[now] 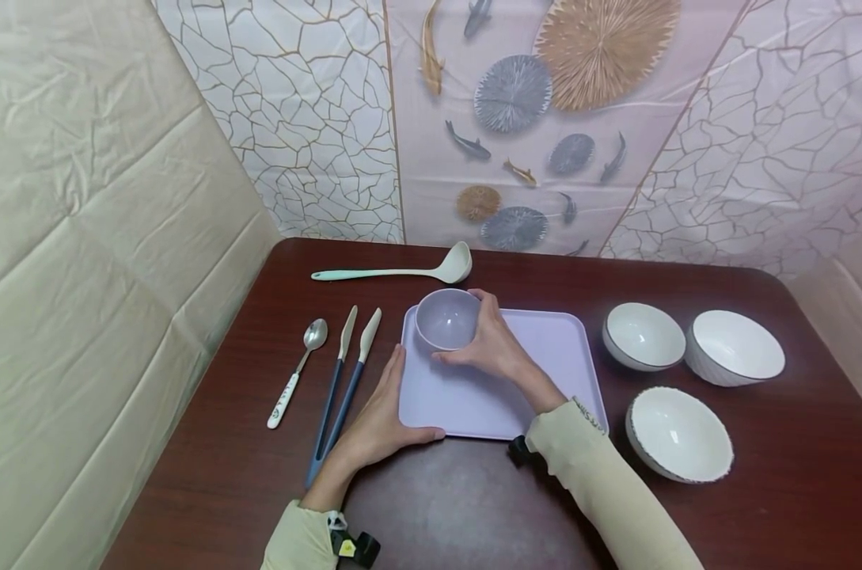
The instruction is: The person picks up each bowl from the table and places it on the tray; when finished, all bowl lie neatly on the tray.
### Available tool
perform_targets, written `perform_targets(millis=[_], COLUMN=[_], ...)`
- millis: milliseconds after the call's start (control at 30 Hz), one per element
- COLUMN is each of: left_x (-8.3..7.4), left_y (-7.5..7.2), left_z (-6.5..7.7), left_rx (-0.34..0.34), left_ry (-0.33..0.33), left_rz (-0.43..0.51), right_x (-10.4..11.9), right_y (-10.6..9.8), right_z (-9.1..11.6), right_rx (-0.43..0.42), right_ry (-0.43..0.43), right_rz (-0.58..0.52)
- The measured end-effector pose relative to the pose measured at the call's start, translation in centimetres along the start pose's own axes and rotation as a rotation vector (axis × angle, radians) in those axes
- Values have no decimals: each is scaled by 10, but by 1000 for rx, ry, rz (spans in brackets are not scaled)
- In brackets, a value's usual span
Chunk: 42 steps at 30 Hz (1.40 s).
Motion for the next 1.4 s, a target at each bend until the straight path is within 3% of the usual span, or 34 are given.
perform_targets(millis=[400,633,833,967,1233,1400], left_x=[-1,-4,-4,-2,-2,-5], left_y=[1,6,6,5,6,6], left_z=[0,0,2,4,5,3], left_rx=[-1,2,-21,-30,-32,-24], left_ry=[5,12,19,15,20,17], left_rz=[-5,10,3,0,-9,-9], right_x=[7,20,42,32,-32,-87], right_y=[-12,-38,-107,-165,-259,-294], right_z=[4,13,29,45,94,122], right_rx=[-9,-24,-68,-154,-322,-402], right_ry=[-64,-73,-165,-177,45,163], right_rz=[-18,-15,-65,-36,76,101])
Point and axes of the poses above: each hand's wrist, its own z-axis away from the middle knuckle, its own y-axis out of the palm, x = y × z, the point moved 2 cm from there along -z, towards the middle knuckle, and after that the axes turned 7 degrees about -x, right-handed, at the moved point
